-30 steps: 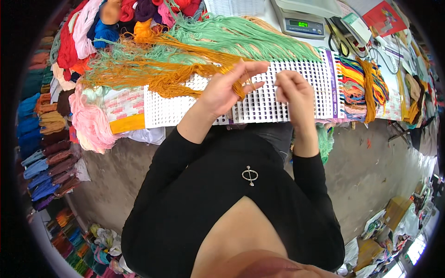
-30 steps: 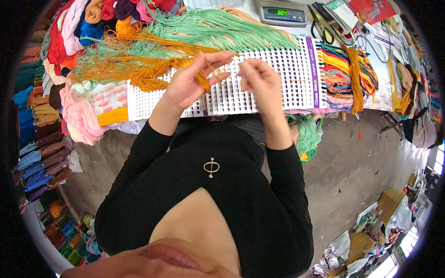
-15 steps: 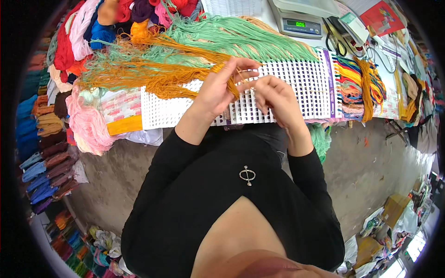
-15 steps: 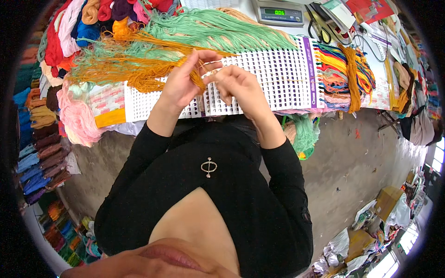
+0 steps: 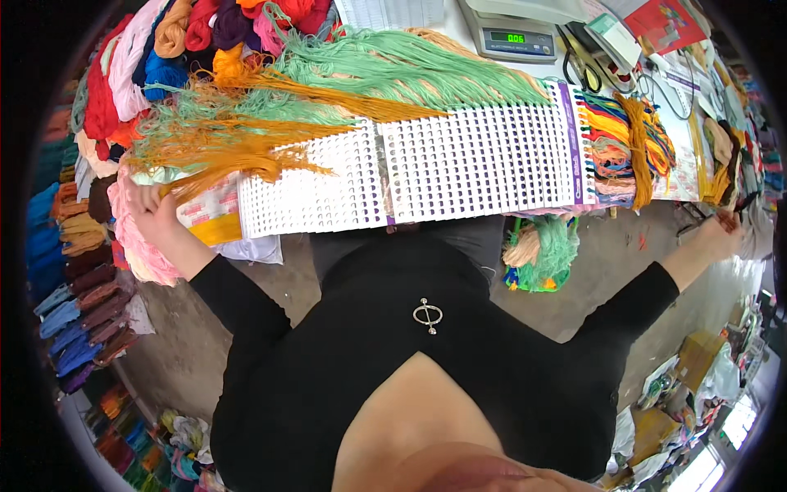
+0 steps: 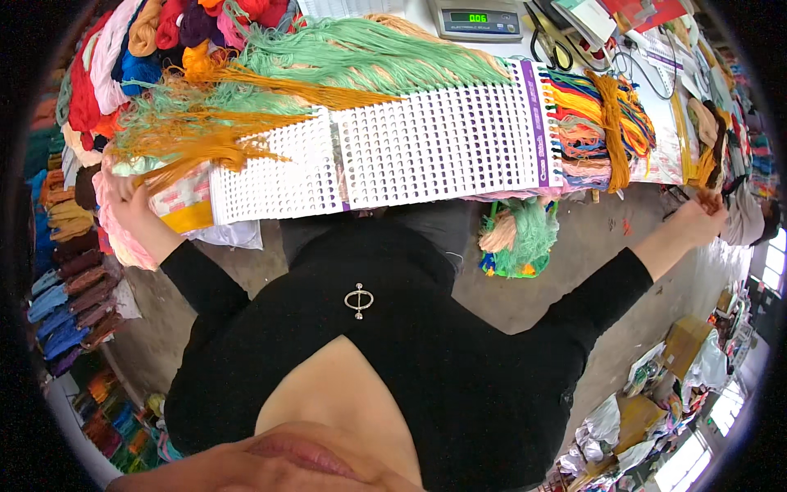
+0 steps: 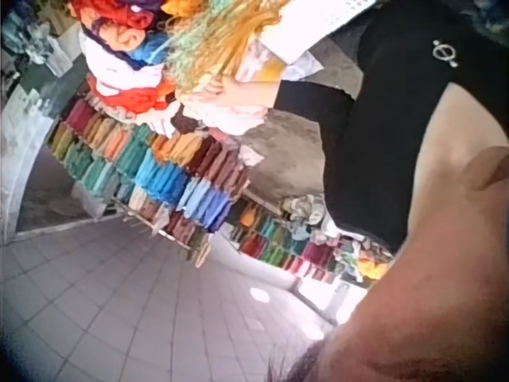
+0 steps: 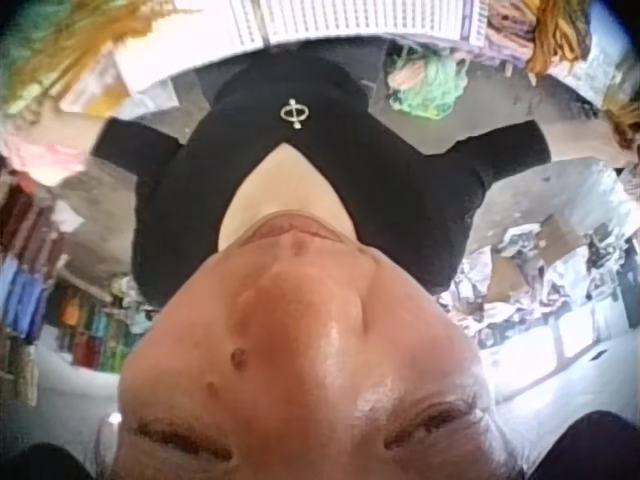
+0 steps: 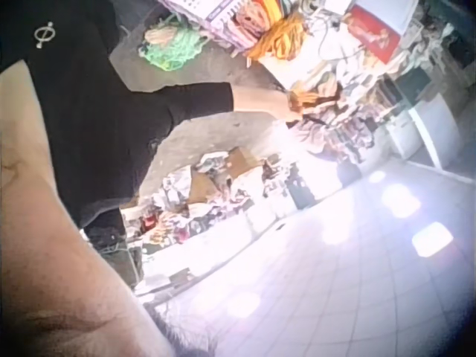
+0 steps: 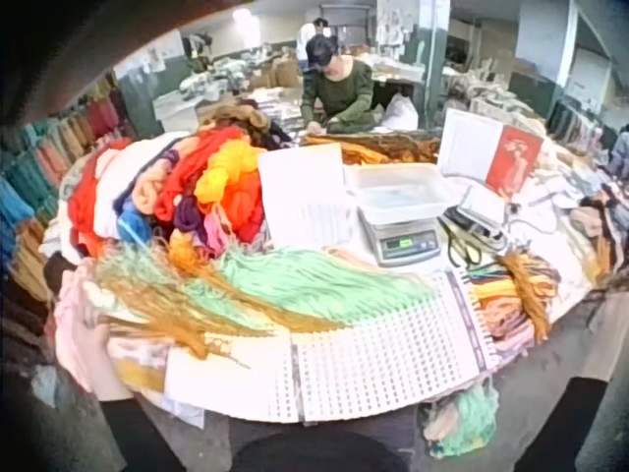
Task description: Organizing and attaching yarn samples to a color chart swatch book.
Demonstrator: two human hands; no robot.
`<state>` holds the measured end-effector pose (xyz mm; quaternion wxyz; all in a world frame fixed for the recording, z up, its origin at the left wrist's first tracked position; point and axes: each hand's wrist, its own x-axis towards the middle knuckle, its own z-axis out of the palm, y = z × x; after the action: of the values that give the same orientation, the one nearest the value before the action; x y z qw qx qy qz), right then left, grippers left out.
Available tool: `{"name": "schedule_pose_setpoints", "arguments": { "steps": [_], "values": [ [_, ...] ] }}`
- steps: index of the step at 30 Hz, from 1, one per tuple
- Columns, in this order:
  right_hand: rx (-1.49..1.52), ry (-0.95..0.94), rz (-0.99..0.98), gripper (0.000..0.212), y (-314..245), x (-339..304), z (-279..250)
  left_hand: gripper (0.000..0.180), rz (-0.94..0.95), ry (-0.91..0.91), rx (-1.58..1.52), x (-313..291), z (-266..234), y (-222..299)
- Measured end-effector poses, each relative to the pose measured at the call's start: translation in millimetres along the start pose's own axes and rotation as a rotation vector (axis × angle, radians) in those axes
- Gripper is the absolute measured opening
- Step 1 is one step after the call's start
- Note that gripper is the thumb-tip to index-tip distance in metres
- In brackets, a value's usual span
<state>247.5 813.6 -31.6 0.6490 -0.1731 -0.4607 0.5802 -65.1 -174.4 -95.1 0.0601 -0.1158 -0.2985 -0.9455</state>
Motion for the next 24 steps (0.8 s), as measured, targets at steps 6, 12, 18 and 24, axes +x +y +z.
{"name": "schedule_pose_setpoints", "arguments": {
  "steps": [6, 12, 18, 24],
  "values": [
    [-0.736, -0.871, -0.203, 0.025, 29.0, -205.1, 162.9, 0.020, -0.662, -0.049, -0.124, -26.4, 167.1, -176.2],
    [-0.607, -1.266, 0.523, 0.012, 101.2, -338.1, 188.4, 0.046, -1.199, -0.084, 0.225, -102.9, 227.2, -344.6],
    [-0.556, -1.256, 0.752, 0.014, 126.8, -350.7, 189.8, 0.045, -1.332, 0.004, 0.335, -110.6, 243.3, -376.6],
    [-0.734, -1.200, 0.685, 0.024, 137.3, -358.6, 191.8, 0.022, -1.053, -0.204, 0.729, -108.9, 239.1, -400.7]
  ]
}}
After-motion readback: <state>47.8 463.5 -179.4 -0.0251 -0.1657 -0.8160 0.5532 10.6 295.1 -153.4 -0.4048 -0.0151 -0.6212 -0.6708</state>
